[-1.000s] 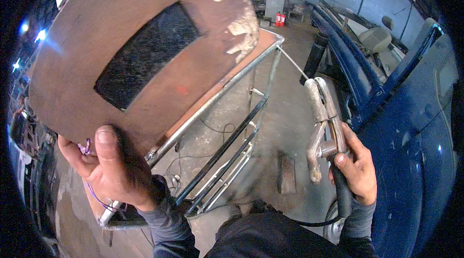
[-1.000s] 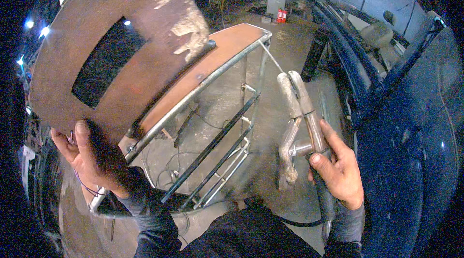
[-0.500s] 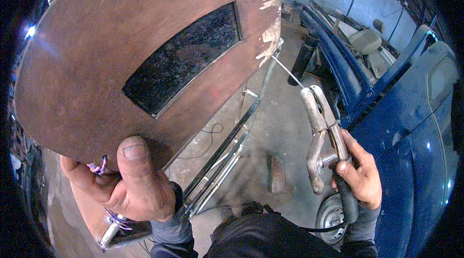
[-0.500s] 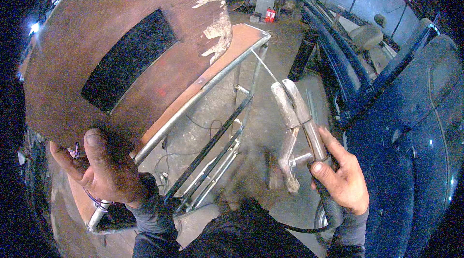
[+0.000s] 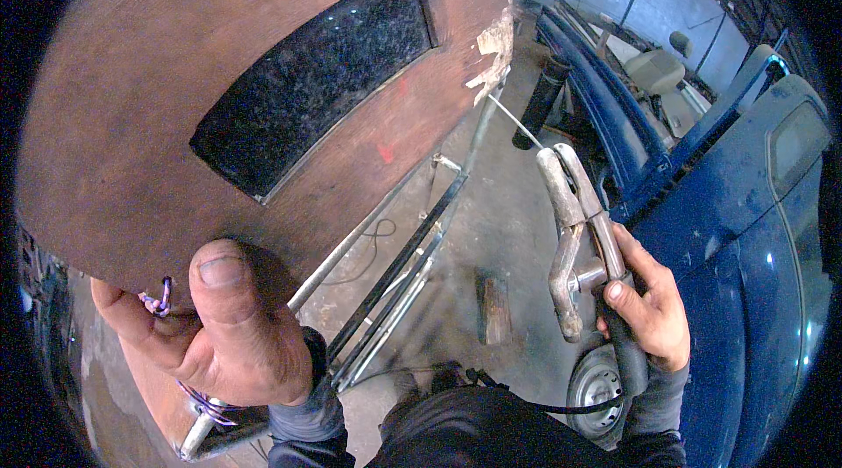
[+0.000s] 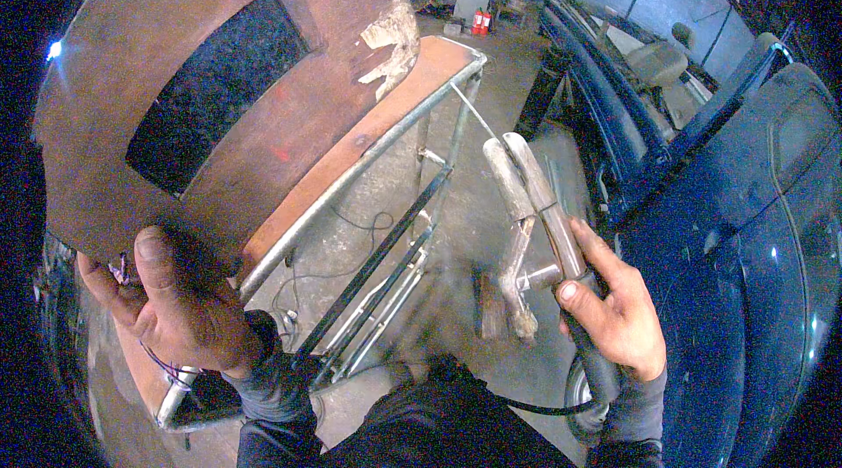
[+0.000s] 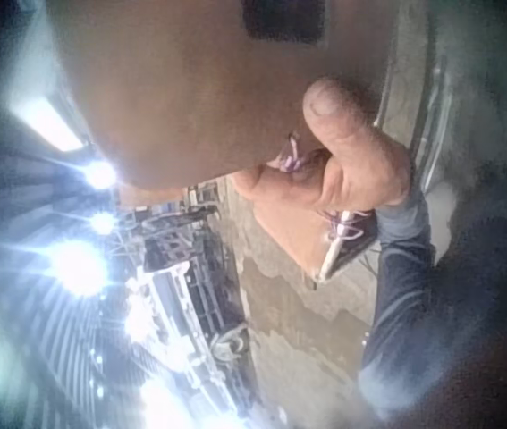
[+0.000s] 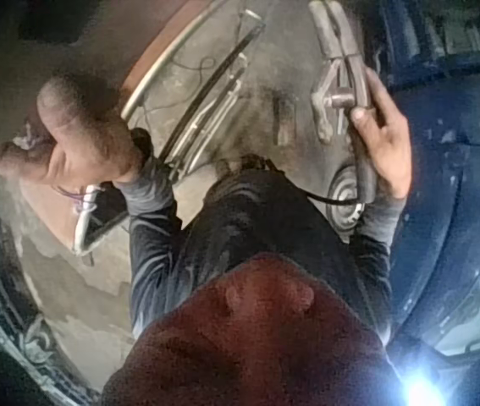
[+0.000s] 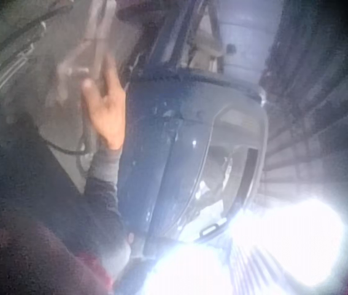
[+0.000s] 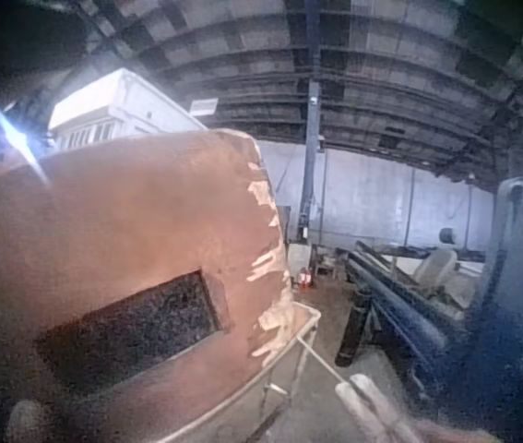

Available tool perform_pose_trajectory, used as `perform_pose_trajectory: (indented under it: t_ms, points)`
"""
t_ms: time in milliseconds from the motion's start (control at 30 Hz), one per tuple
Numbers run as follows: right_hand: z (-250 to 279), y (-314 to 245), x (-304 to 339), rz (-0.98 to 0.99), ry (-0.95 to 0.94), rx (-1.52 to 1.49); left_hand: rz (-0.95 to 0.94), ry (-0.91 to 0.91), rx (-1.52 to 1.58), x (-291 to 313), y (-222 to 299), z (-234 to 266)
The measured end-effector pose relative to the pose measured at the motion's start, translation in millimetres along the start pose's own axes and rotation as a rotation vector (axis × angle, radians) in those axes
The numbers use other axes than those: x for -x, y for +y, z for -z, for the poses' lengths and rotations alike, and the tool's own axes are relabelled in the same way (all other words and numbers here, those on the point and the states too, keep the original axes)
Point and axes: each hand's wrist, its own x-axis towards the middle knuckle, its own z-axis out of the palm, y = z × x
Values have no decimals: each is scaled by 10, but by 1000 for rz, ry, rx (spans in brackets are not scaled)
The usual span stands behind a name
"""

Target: The person welds a metal frame using a welding torch and hammer. They repeatedly weld joints, tap the welds with a hammer, and adjust the frame's position while wearing a welding mask.

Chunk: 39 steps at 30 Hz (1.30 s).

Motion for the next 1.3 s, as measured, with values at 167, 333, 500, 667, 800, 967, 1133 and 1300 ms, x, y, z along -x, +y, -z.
perform_pose_trajectory:
  t_ms: [167,333,500,667,800,967,1133,1300]
  points:
    - [-30,-38,16,-20,62,17,204,-267,-2,-125,262,132]
    - [105,103,62,-43,31,-8,346,-445,21,205,290,94]
    - [290,279,189,-97,54,5,436,-565,104,460,383,-40]
    - [447,371,174,-94,18,-40,443,-553,118,645,482,-133]
    - [409,277,188,-118,15,-29,408,-449,133,638,439,-118]
    - [255,92,212,23,112,-111,202,-90,105,497,256,-85]
    - [162,-32,178,-27,45,-55,106,4,132,267,74,55]
    - [270,4,91,-7,7,0,206,124,96,215,187,-116]
